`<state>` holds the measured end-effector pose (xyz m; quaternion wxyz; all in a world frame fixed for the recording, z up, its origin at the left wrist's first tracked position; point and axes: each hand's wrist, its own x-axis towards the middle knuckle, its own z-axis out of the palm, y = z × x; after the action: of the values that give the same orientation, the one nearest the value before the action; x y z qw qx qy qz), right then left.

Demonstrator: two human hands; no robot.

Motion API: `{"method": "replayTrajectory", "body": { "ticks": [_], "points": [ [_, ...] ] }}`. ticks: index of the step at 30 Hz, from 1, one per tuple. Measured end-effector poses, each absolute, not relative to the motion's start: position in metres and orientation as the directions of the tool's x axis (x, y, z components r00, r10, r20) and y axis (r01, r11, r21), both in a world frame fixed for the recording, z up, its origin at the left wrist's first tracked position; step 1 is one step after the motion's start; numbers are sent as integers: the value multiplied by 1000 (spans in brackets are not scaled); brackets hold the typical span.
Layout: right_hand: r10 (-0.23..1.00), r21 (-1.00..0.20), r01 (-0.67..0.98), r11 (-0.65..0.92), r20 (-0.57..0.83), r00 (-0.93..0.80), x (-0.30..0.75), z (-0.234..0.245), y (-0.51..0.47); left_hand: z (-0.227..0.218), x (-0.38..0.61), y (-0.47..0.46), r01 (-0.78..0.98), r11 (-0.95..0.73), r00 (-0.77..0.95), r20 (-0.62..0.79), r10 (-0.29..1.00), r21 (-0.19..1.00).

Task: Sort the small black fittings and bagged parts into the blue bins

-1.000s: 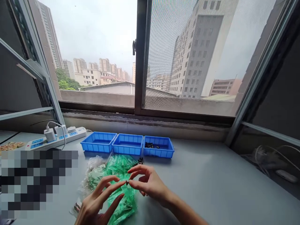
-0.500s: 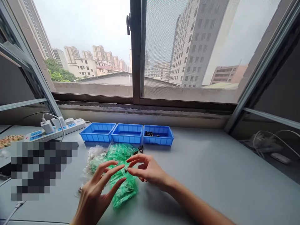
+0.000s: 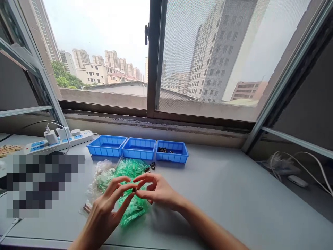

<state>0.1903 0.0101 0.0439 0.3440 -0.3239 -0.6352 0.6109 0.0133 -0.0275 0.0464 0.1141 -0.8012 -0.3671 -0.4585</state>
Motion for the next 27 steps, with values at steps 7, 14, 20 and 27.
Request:
{"method": "replayTrajectory", "body": {
  "ticks": [7, 14, 20, 27],
  "points": [
    [850, -994, 59, 96, 51, -525, 195, 49, 17, 43, 9, -27, 699, -693, 275, 829, 487, 176],
    [985, -996, -10, 85, 86, -149, 207, 48, 41, 39, 8, -24, 663, -740, 319, 849, 420, 117],
    [986, -993, -15, 115, 113, 122, 223, 53, 52, 43, 9, -29, 625, -773, 356, 842, 406, 108],
    [930, -978, 11, 208, 201, 307, 241, 59, 57, 42, 8, -29, 622, -774, 374, 824, 426, 118]
  ]
}}
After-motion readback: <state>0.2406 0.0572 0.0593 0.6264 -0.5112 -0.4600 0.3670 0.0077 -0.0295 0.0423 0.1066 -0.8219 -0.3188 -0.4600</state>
